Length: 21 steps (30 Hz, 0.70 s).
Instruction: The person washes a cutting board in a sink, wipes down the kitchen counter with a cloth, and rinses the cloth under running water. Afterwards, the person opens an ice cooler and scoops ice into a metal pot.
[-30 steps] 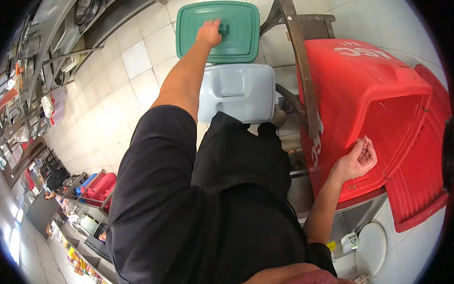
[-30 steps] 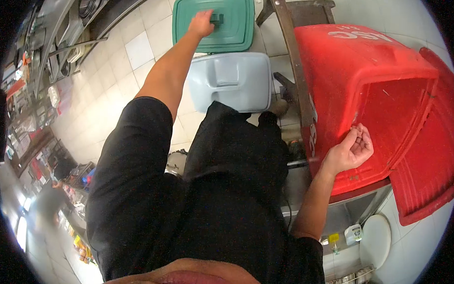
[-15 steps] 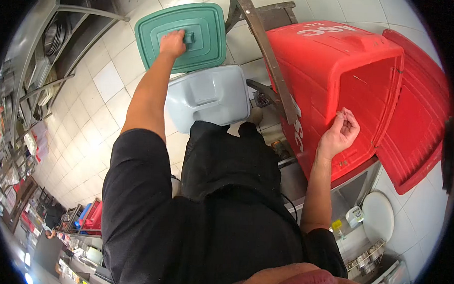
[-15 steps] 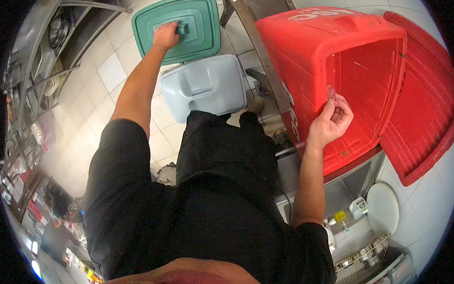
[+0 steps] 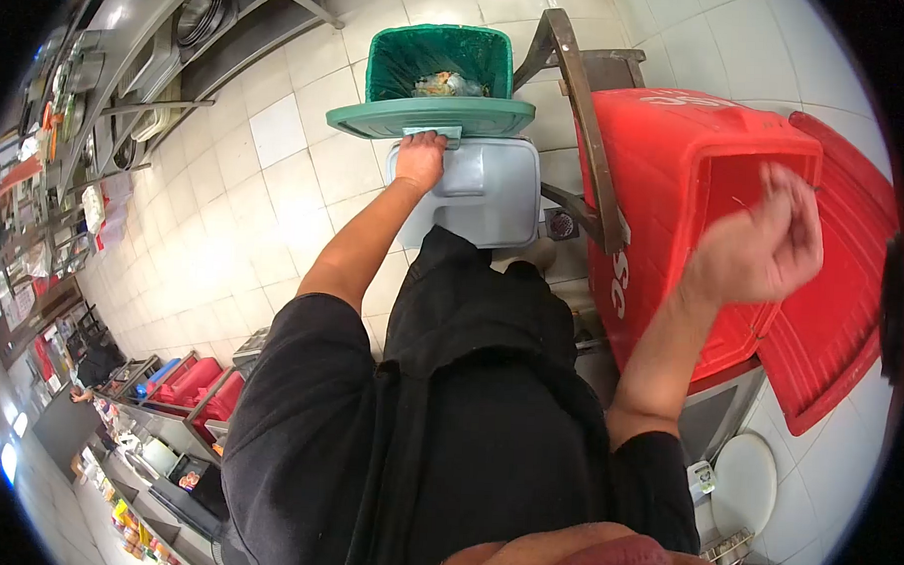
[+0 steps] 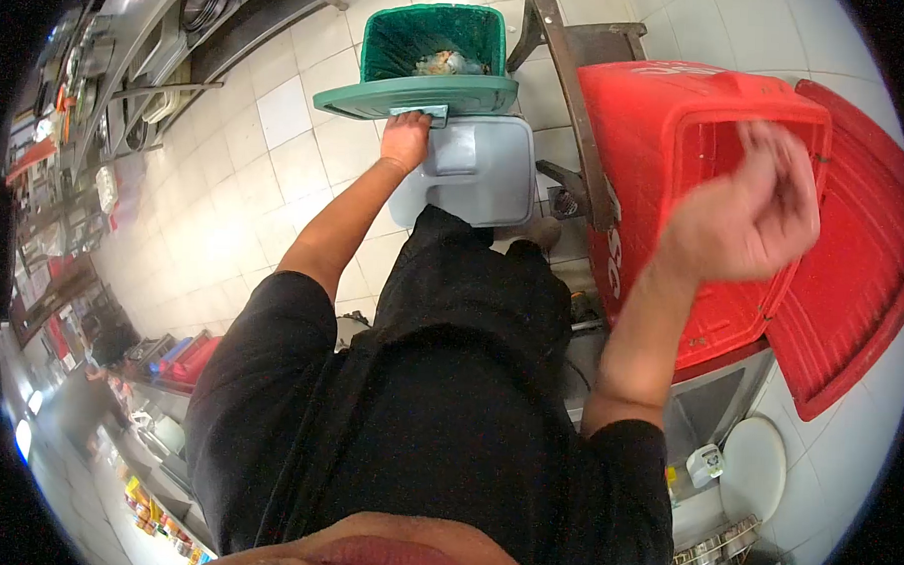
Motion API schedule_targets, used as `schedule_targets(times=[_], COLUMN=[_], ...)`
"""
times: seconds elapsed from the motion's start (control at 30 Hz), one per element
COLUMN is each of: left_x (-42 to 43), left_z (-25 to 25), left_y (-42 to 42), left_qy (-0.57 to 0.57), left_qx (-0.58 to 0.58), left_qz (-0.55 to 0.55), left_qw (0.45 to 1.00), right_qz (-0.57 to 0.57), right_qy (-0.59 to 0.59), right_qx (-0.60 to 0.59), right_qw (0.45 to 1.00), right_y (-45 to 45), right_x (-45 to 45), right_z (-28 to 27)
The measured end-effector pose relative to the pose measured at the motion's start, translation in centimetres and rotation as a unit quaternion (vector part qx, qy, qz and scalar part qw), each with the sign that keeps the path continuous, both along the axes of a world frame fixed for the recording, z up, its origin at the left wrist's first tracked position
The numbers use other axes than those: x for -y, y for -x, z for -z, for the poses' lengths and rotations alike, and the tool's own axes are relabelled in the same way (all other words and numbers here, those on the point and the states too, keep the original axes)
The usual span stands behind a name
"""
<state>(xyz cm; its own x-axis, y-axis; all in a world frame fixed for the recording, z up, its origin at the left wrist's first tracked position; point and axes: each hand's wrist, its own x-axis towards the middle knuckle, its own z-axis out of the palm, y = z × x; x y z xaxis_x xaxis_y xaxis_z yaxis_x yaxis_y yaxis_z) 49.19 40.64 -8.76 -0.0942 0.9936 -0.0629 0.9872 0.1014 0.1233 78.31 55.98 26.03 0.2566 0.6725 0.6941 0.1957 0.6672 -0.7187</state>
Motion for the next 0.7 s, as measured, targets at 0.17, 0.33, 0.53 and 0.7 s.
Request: schedule_targets(times=[0.17,0.33,0.53,0.7], left_x=[1.1,-0.5,-4.7,-5.9], left_z=[-0.6,-1.2,-0.9,1.4], left_y=[-0.6,0.4,2.9,4.0], left_qy=[0.01,0.017,-0.008,-0.083], left_qx=[0.009,0.02,0.061,0.109], left_qz=[-0.015,-0.047,-0.079,0.043], left_qw=[1.0,0.999,0.995,0.99], right_qz=[-0.213,-0.139,-0.119,0.041], right_qy=[0.198,0.202,0.338,0.357], right_qx=[0.264,0.195,0.182,0.146], right_qw=[0.92,0.95,0.916,0.922], right_y=[8.9,3.8,-8.6,-15.7], right_x=[-2.0,3.5,13.1,19.8], right_z=[9.8,9.6,11.5,8.9])
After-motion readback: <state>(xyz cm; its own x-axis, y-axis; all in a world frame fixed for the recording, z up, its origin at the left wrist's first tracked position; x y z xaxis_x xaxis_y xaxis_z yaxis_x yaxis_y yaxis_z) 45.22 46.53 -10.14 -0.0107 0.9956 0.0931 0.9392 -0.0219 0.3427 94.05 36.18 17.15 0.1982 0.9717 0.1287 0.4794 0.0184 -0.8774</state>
